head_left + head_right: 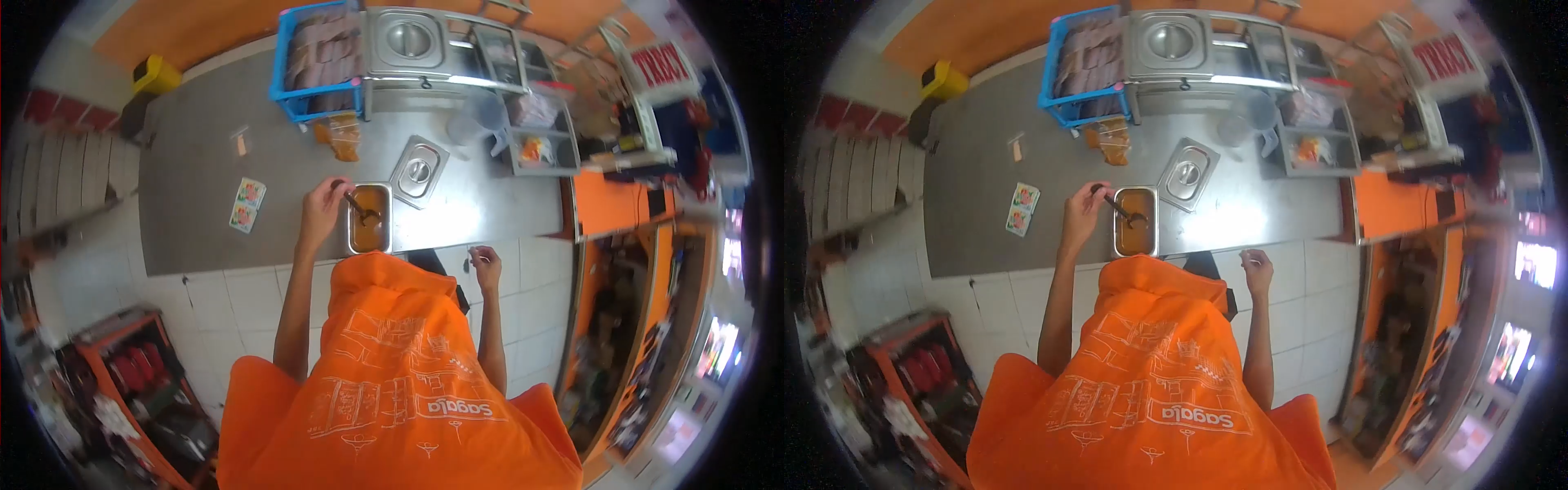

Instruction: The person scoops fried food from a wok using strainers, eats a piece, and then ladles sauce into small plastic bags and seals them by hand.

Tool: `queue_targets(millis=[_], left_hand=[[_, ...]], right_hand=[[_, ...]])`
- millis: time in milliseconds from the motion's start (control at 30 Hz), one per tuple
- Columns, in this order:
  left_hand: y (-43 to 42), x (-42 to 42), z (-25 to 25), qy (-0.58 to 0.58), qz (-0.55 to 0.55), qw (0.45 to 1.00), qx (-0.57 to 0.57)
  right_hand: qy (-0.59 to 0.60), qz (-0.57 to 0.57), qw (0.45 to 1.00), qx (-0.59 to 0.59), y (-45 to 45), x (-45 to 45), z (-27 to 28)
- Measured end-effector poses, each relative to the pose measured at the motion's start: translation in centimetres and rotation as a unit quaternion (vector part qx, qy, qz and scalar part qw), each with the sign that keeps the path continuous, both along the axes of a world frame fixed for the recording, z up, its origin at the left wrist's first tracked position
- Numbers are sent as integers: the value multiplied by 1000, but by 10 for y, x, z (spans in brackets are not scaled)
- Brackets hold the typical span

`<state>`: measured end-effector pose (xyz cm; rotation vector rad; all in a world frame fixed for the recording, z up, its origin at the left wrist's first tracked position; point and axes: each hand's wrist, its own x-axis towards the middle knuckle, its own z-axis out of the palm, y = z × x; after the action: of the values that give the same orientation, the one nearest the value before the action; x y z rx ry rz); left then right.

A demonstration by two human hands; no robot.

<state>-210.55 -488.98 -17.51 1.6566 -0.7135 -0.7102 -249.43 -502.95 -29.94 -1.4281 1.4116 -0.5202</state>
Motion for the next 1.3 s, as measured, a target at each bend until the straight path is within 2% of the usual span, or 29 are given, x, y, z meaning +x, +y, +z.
queue_targets(millis=[100,300,467,633,900,1100,1300], left_hand=[[15,-25,23,-14,85,996,7],[38,-58,14,3,272,962,-16],[49,-81,20,-15,320,947,-12],[56,-87,6,-14,359,932,-41],[64,-93,-35,112,486,857,-127],[77,-98,-58,169,522,814,-190],[90,-109,-52,183,536,799,-203]], right_hand=[[-15,113,993,-31,-48,26,11],[-13,241,969,-45,-92,83,53],[-24,294,955,-29,-97,111,58],[-117,278,950,81,-80,127,58],[-141,285,944,83,-61,127,80],[-108,301,944,78,-53,140,105],[-165,328,923,118,-38,161,112]])
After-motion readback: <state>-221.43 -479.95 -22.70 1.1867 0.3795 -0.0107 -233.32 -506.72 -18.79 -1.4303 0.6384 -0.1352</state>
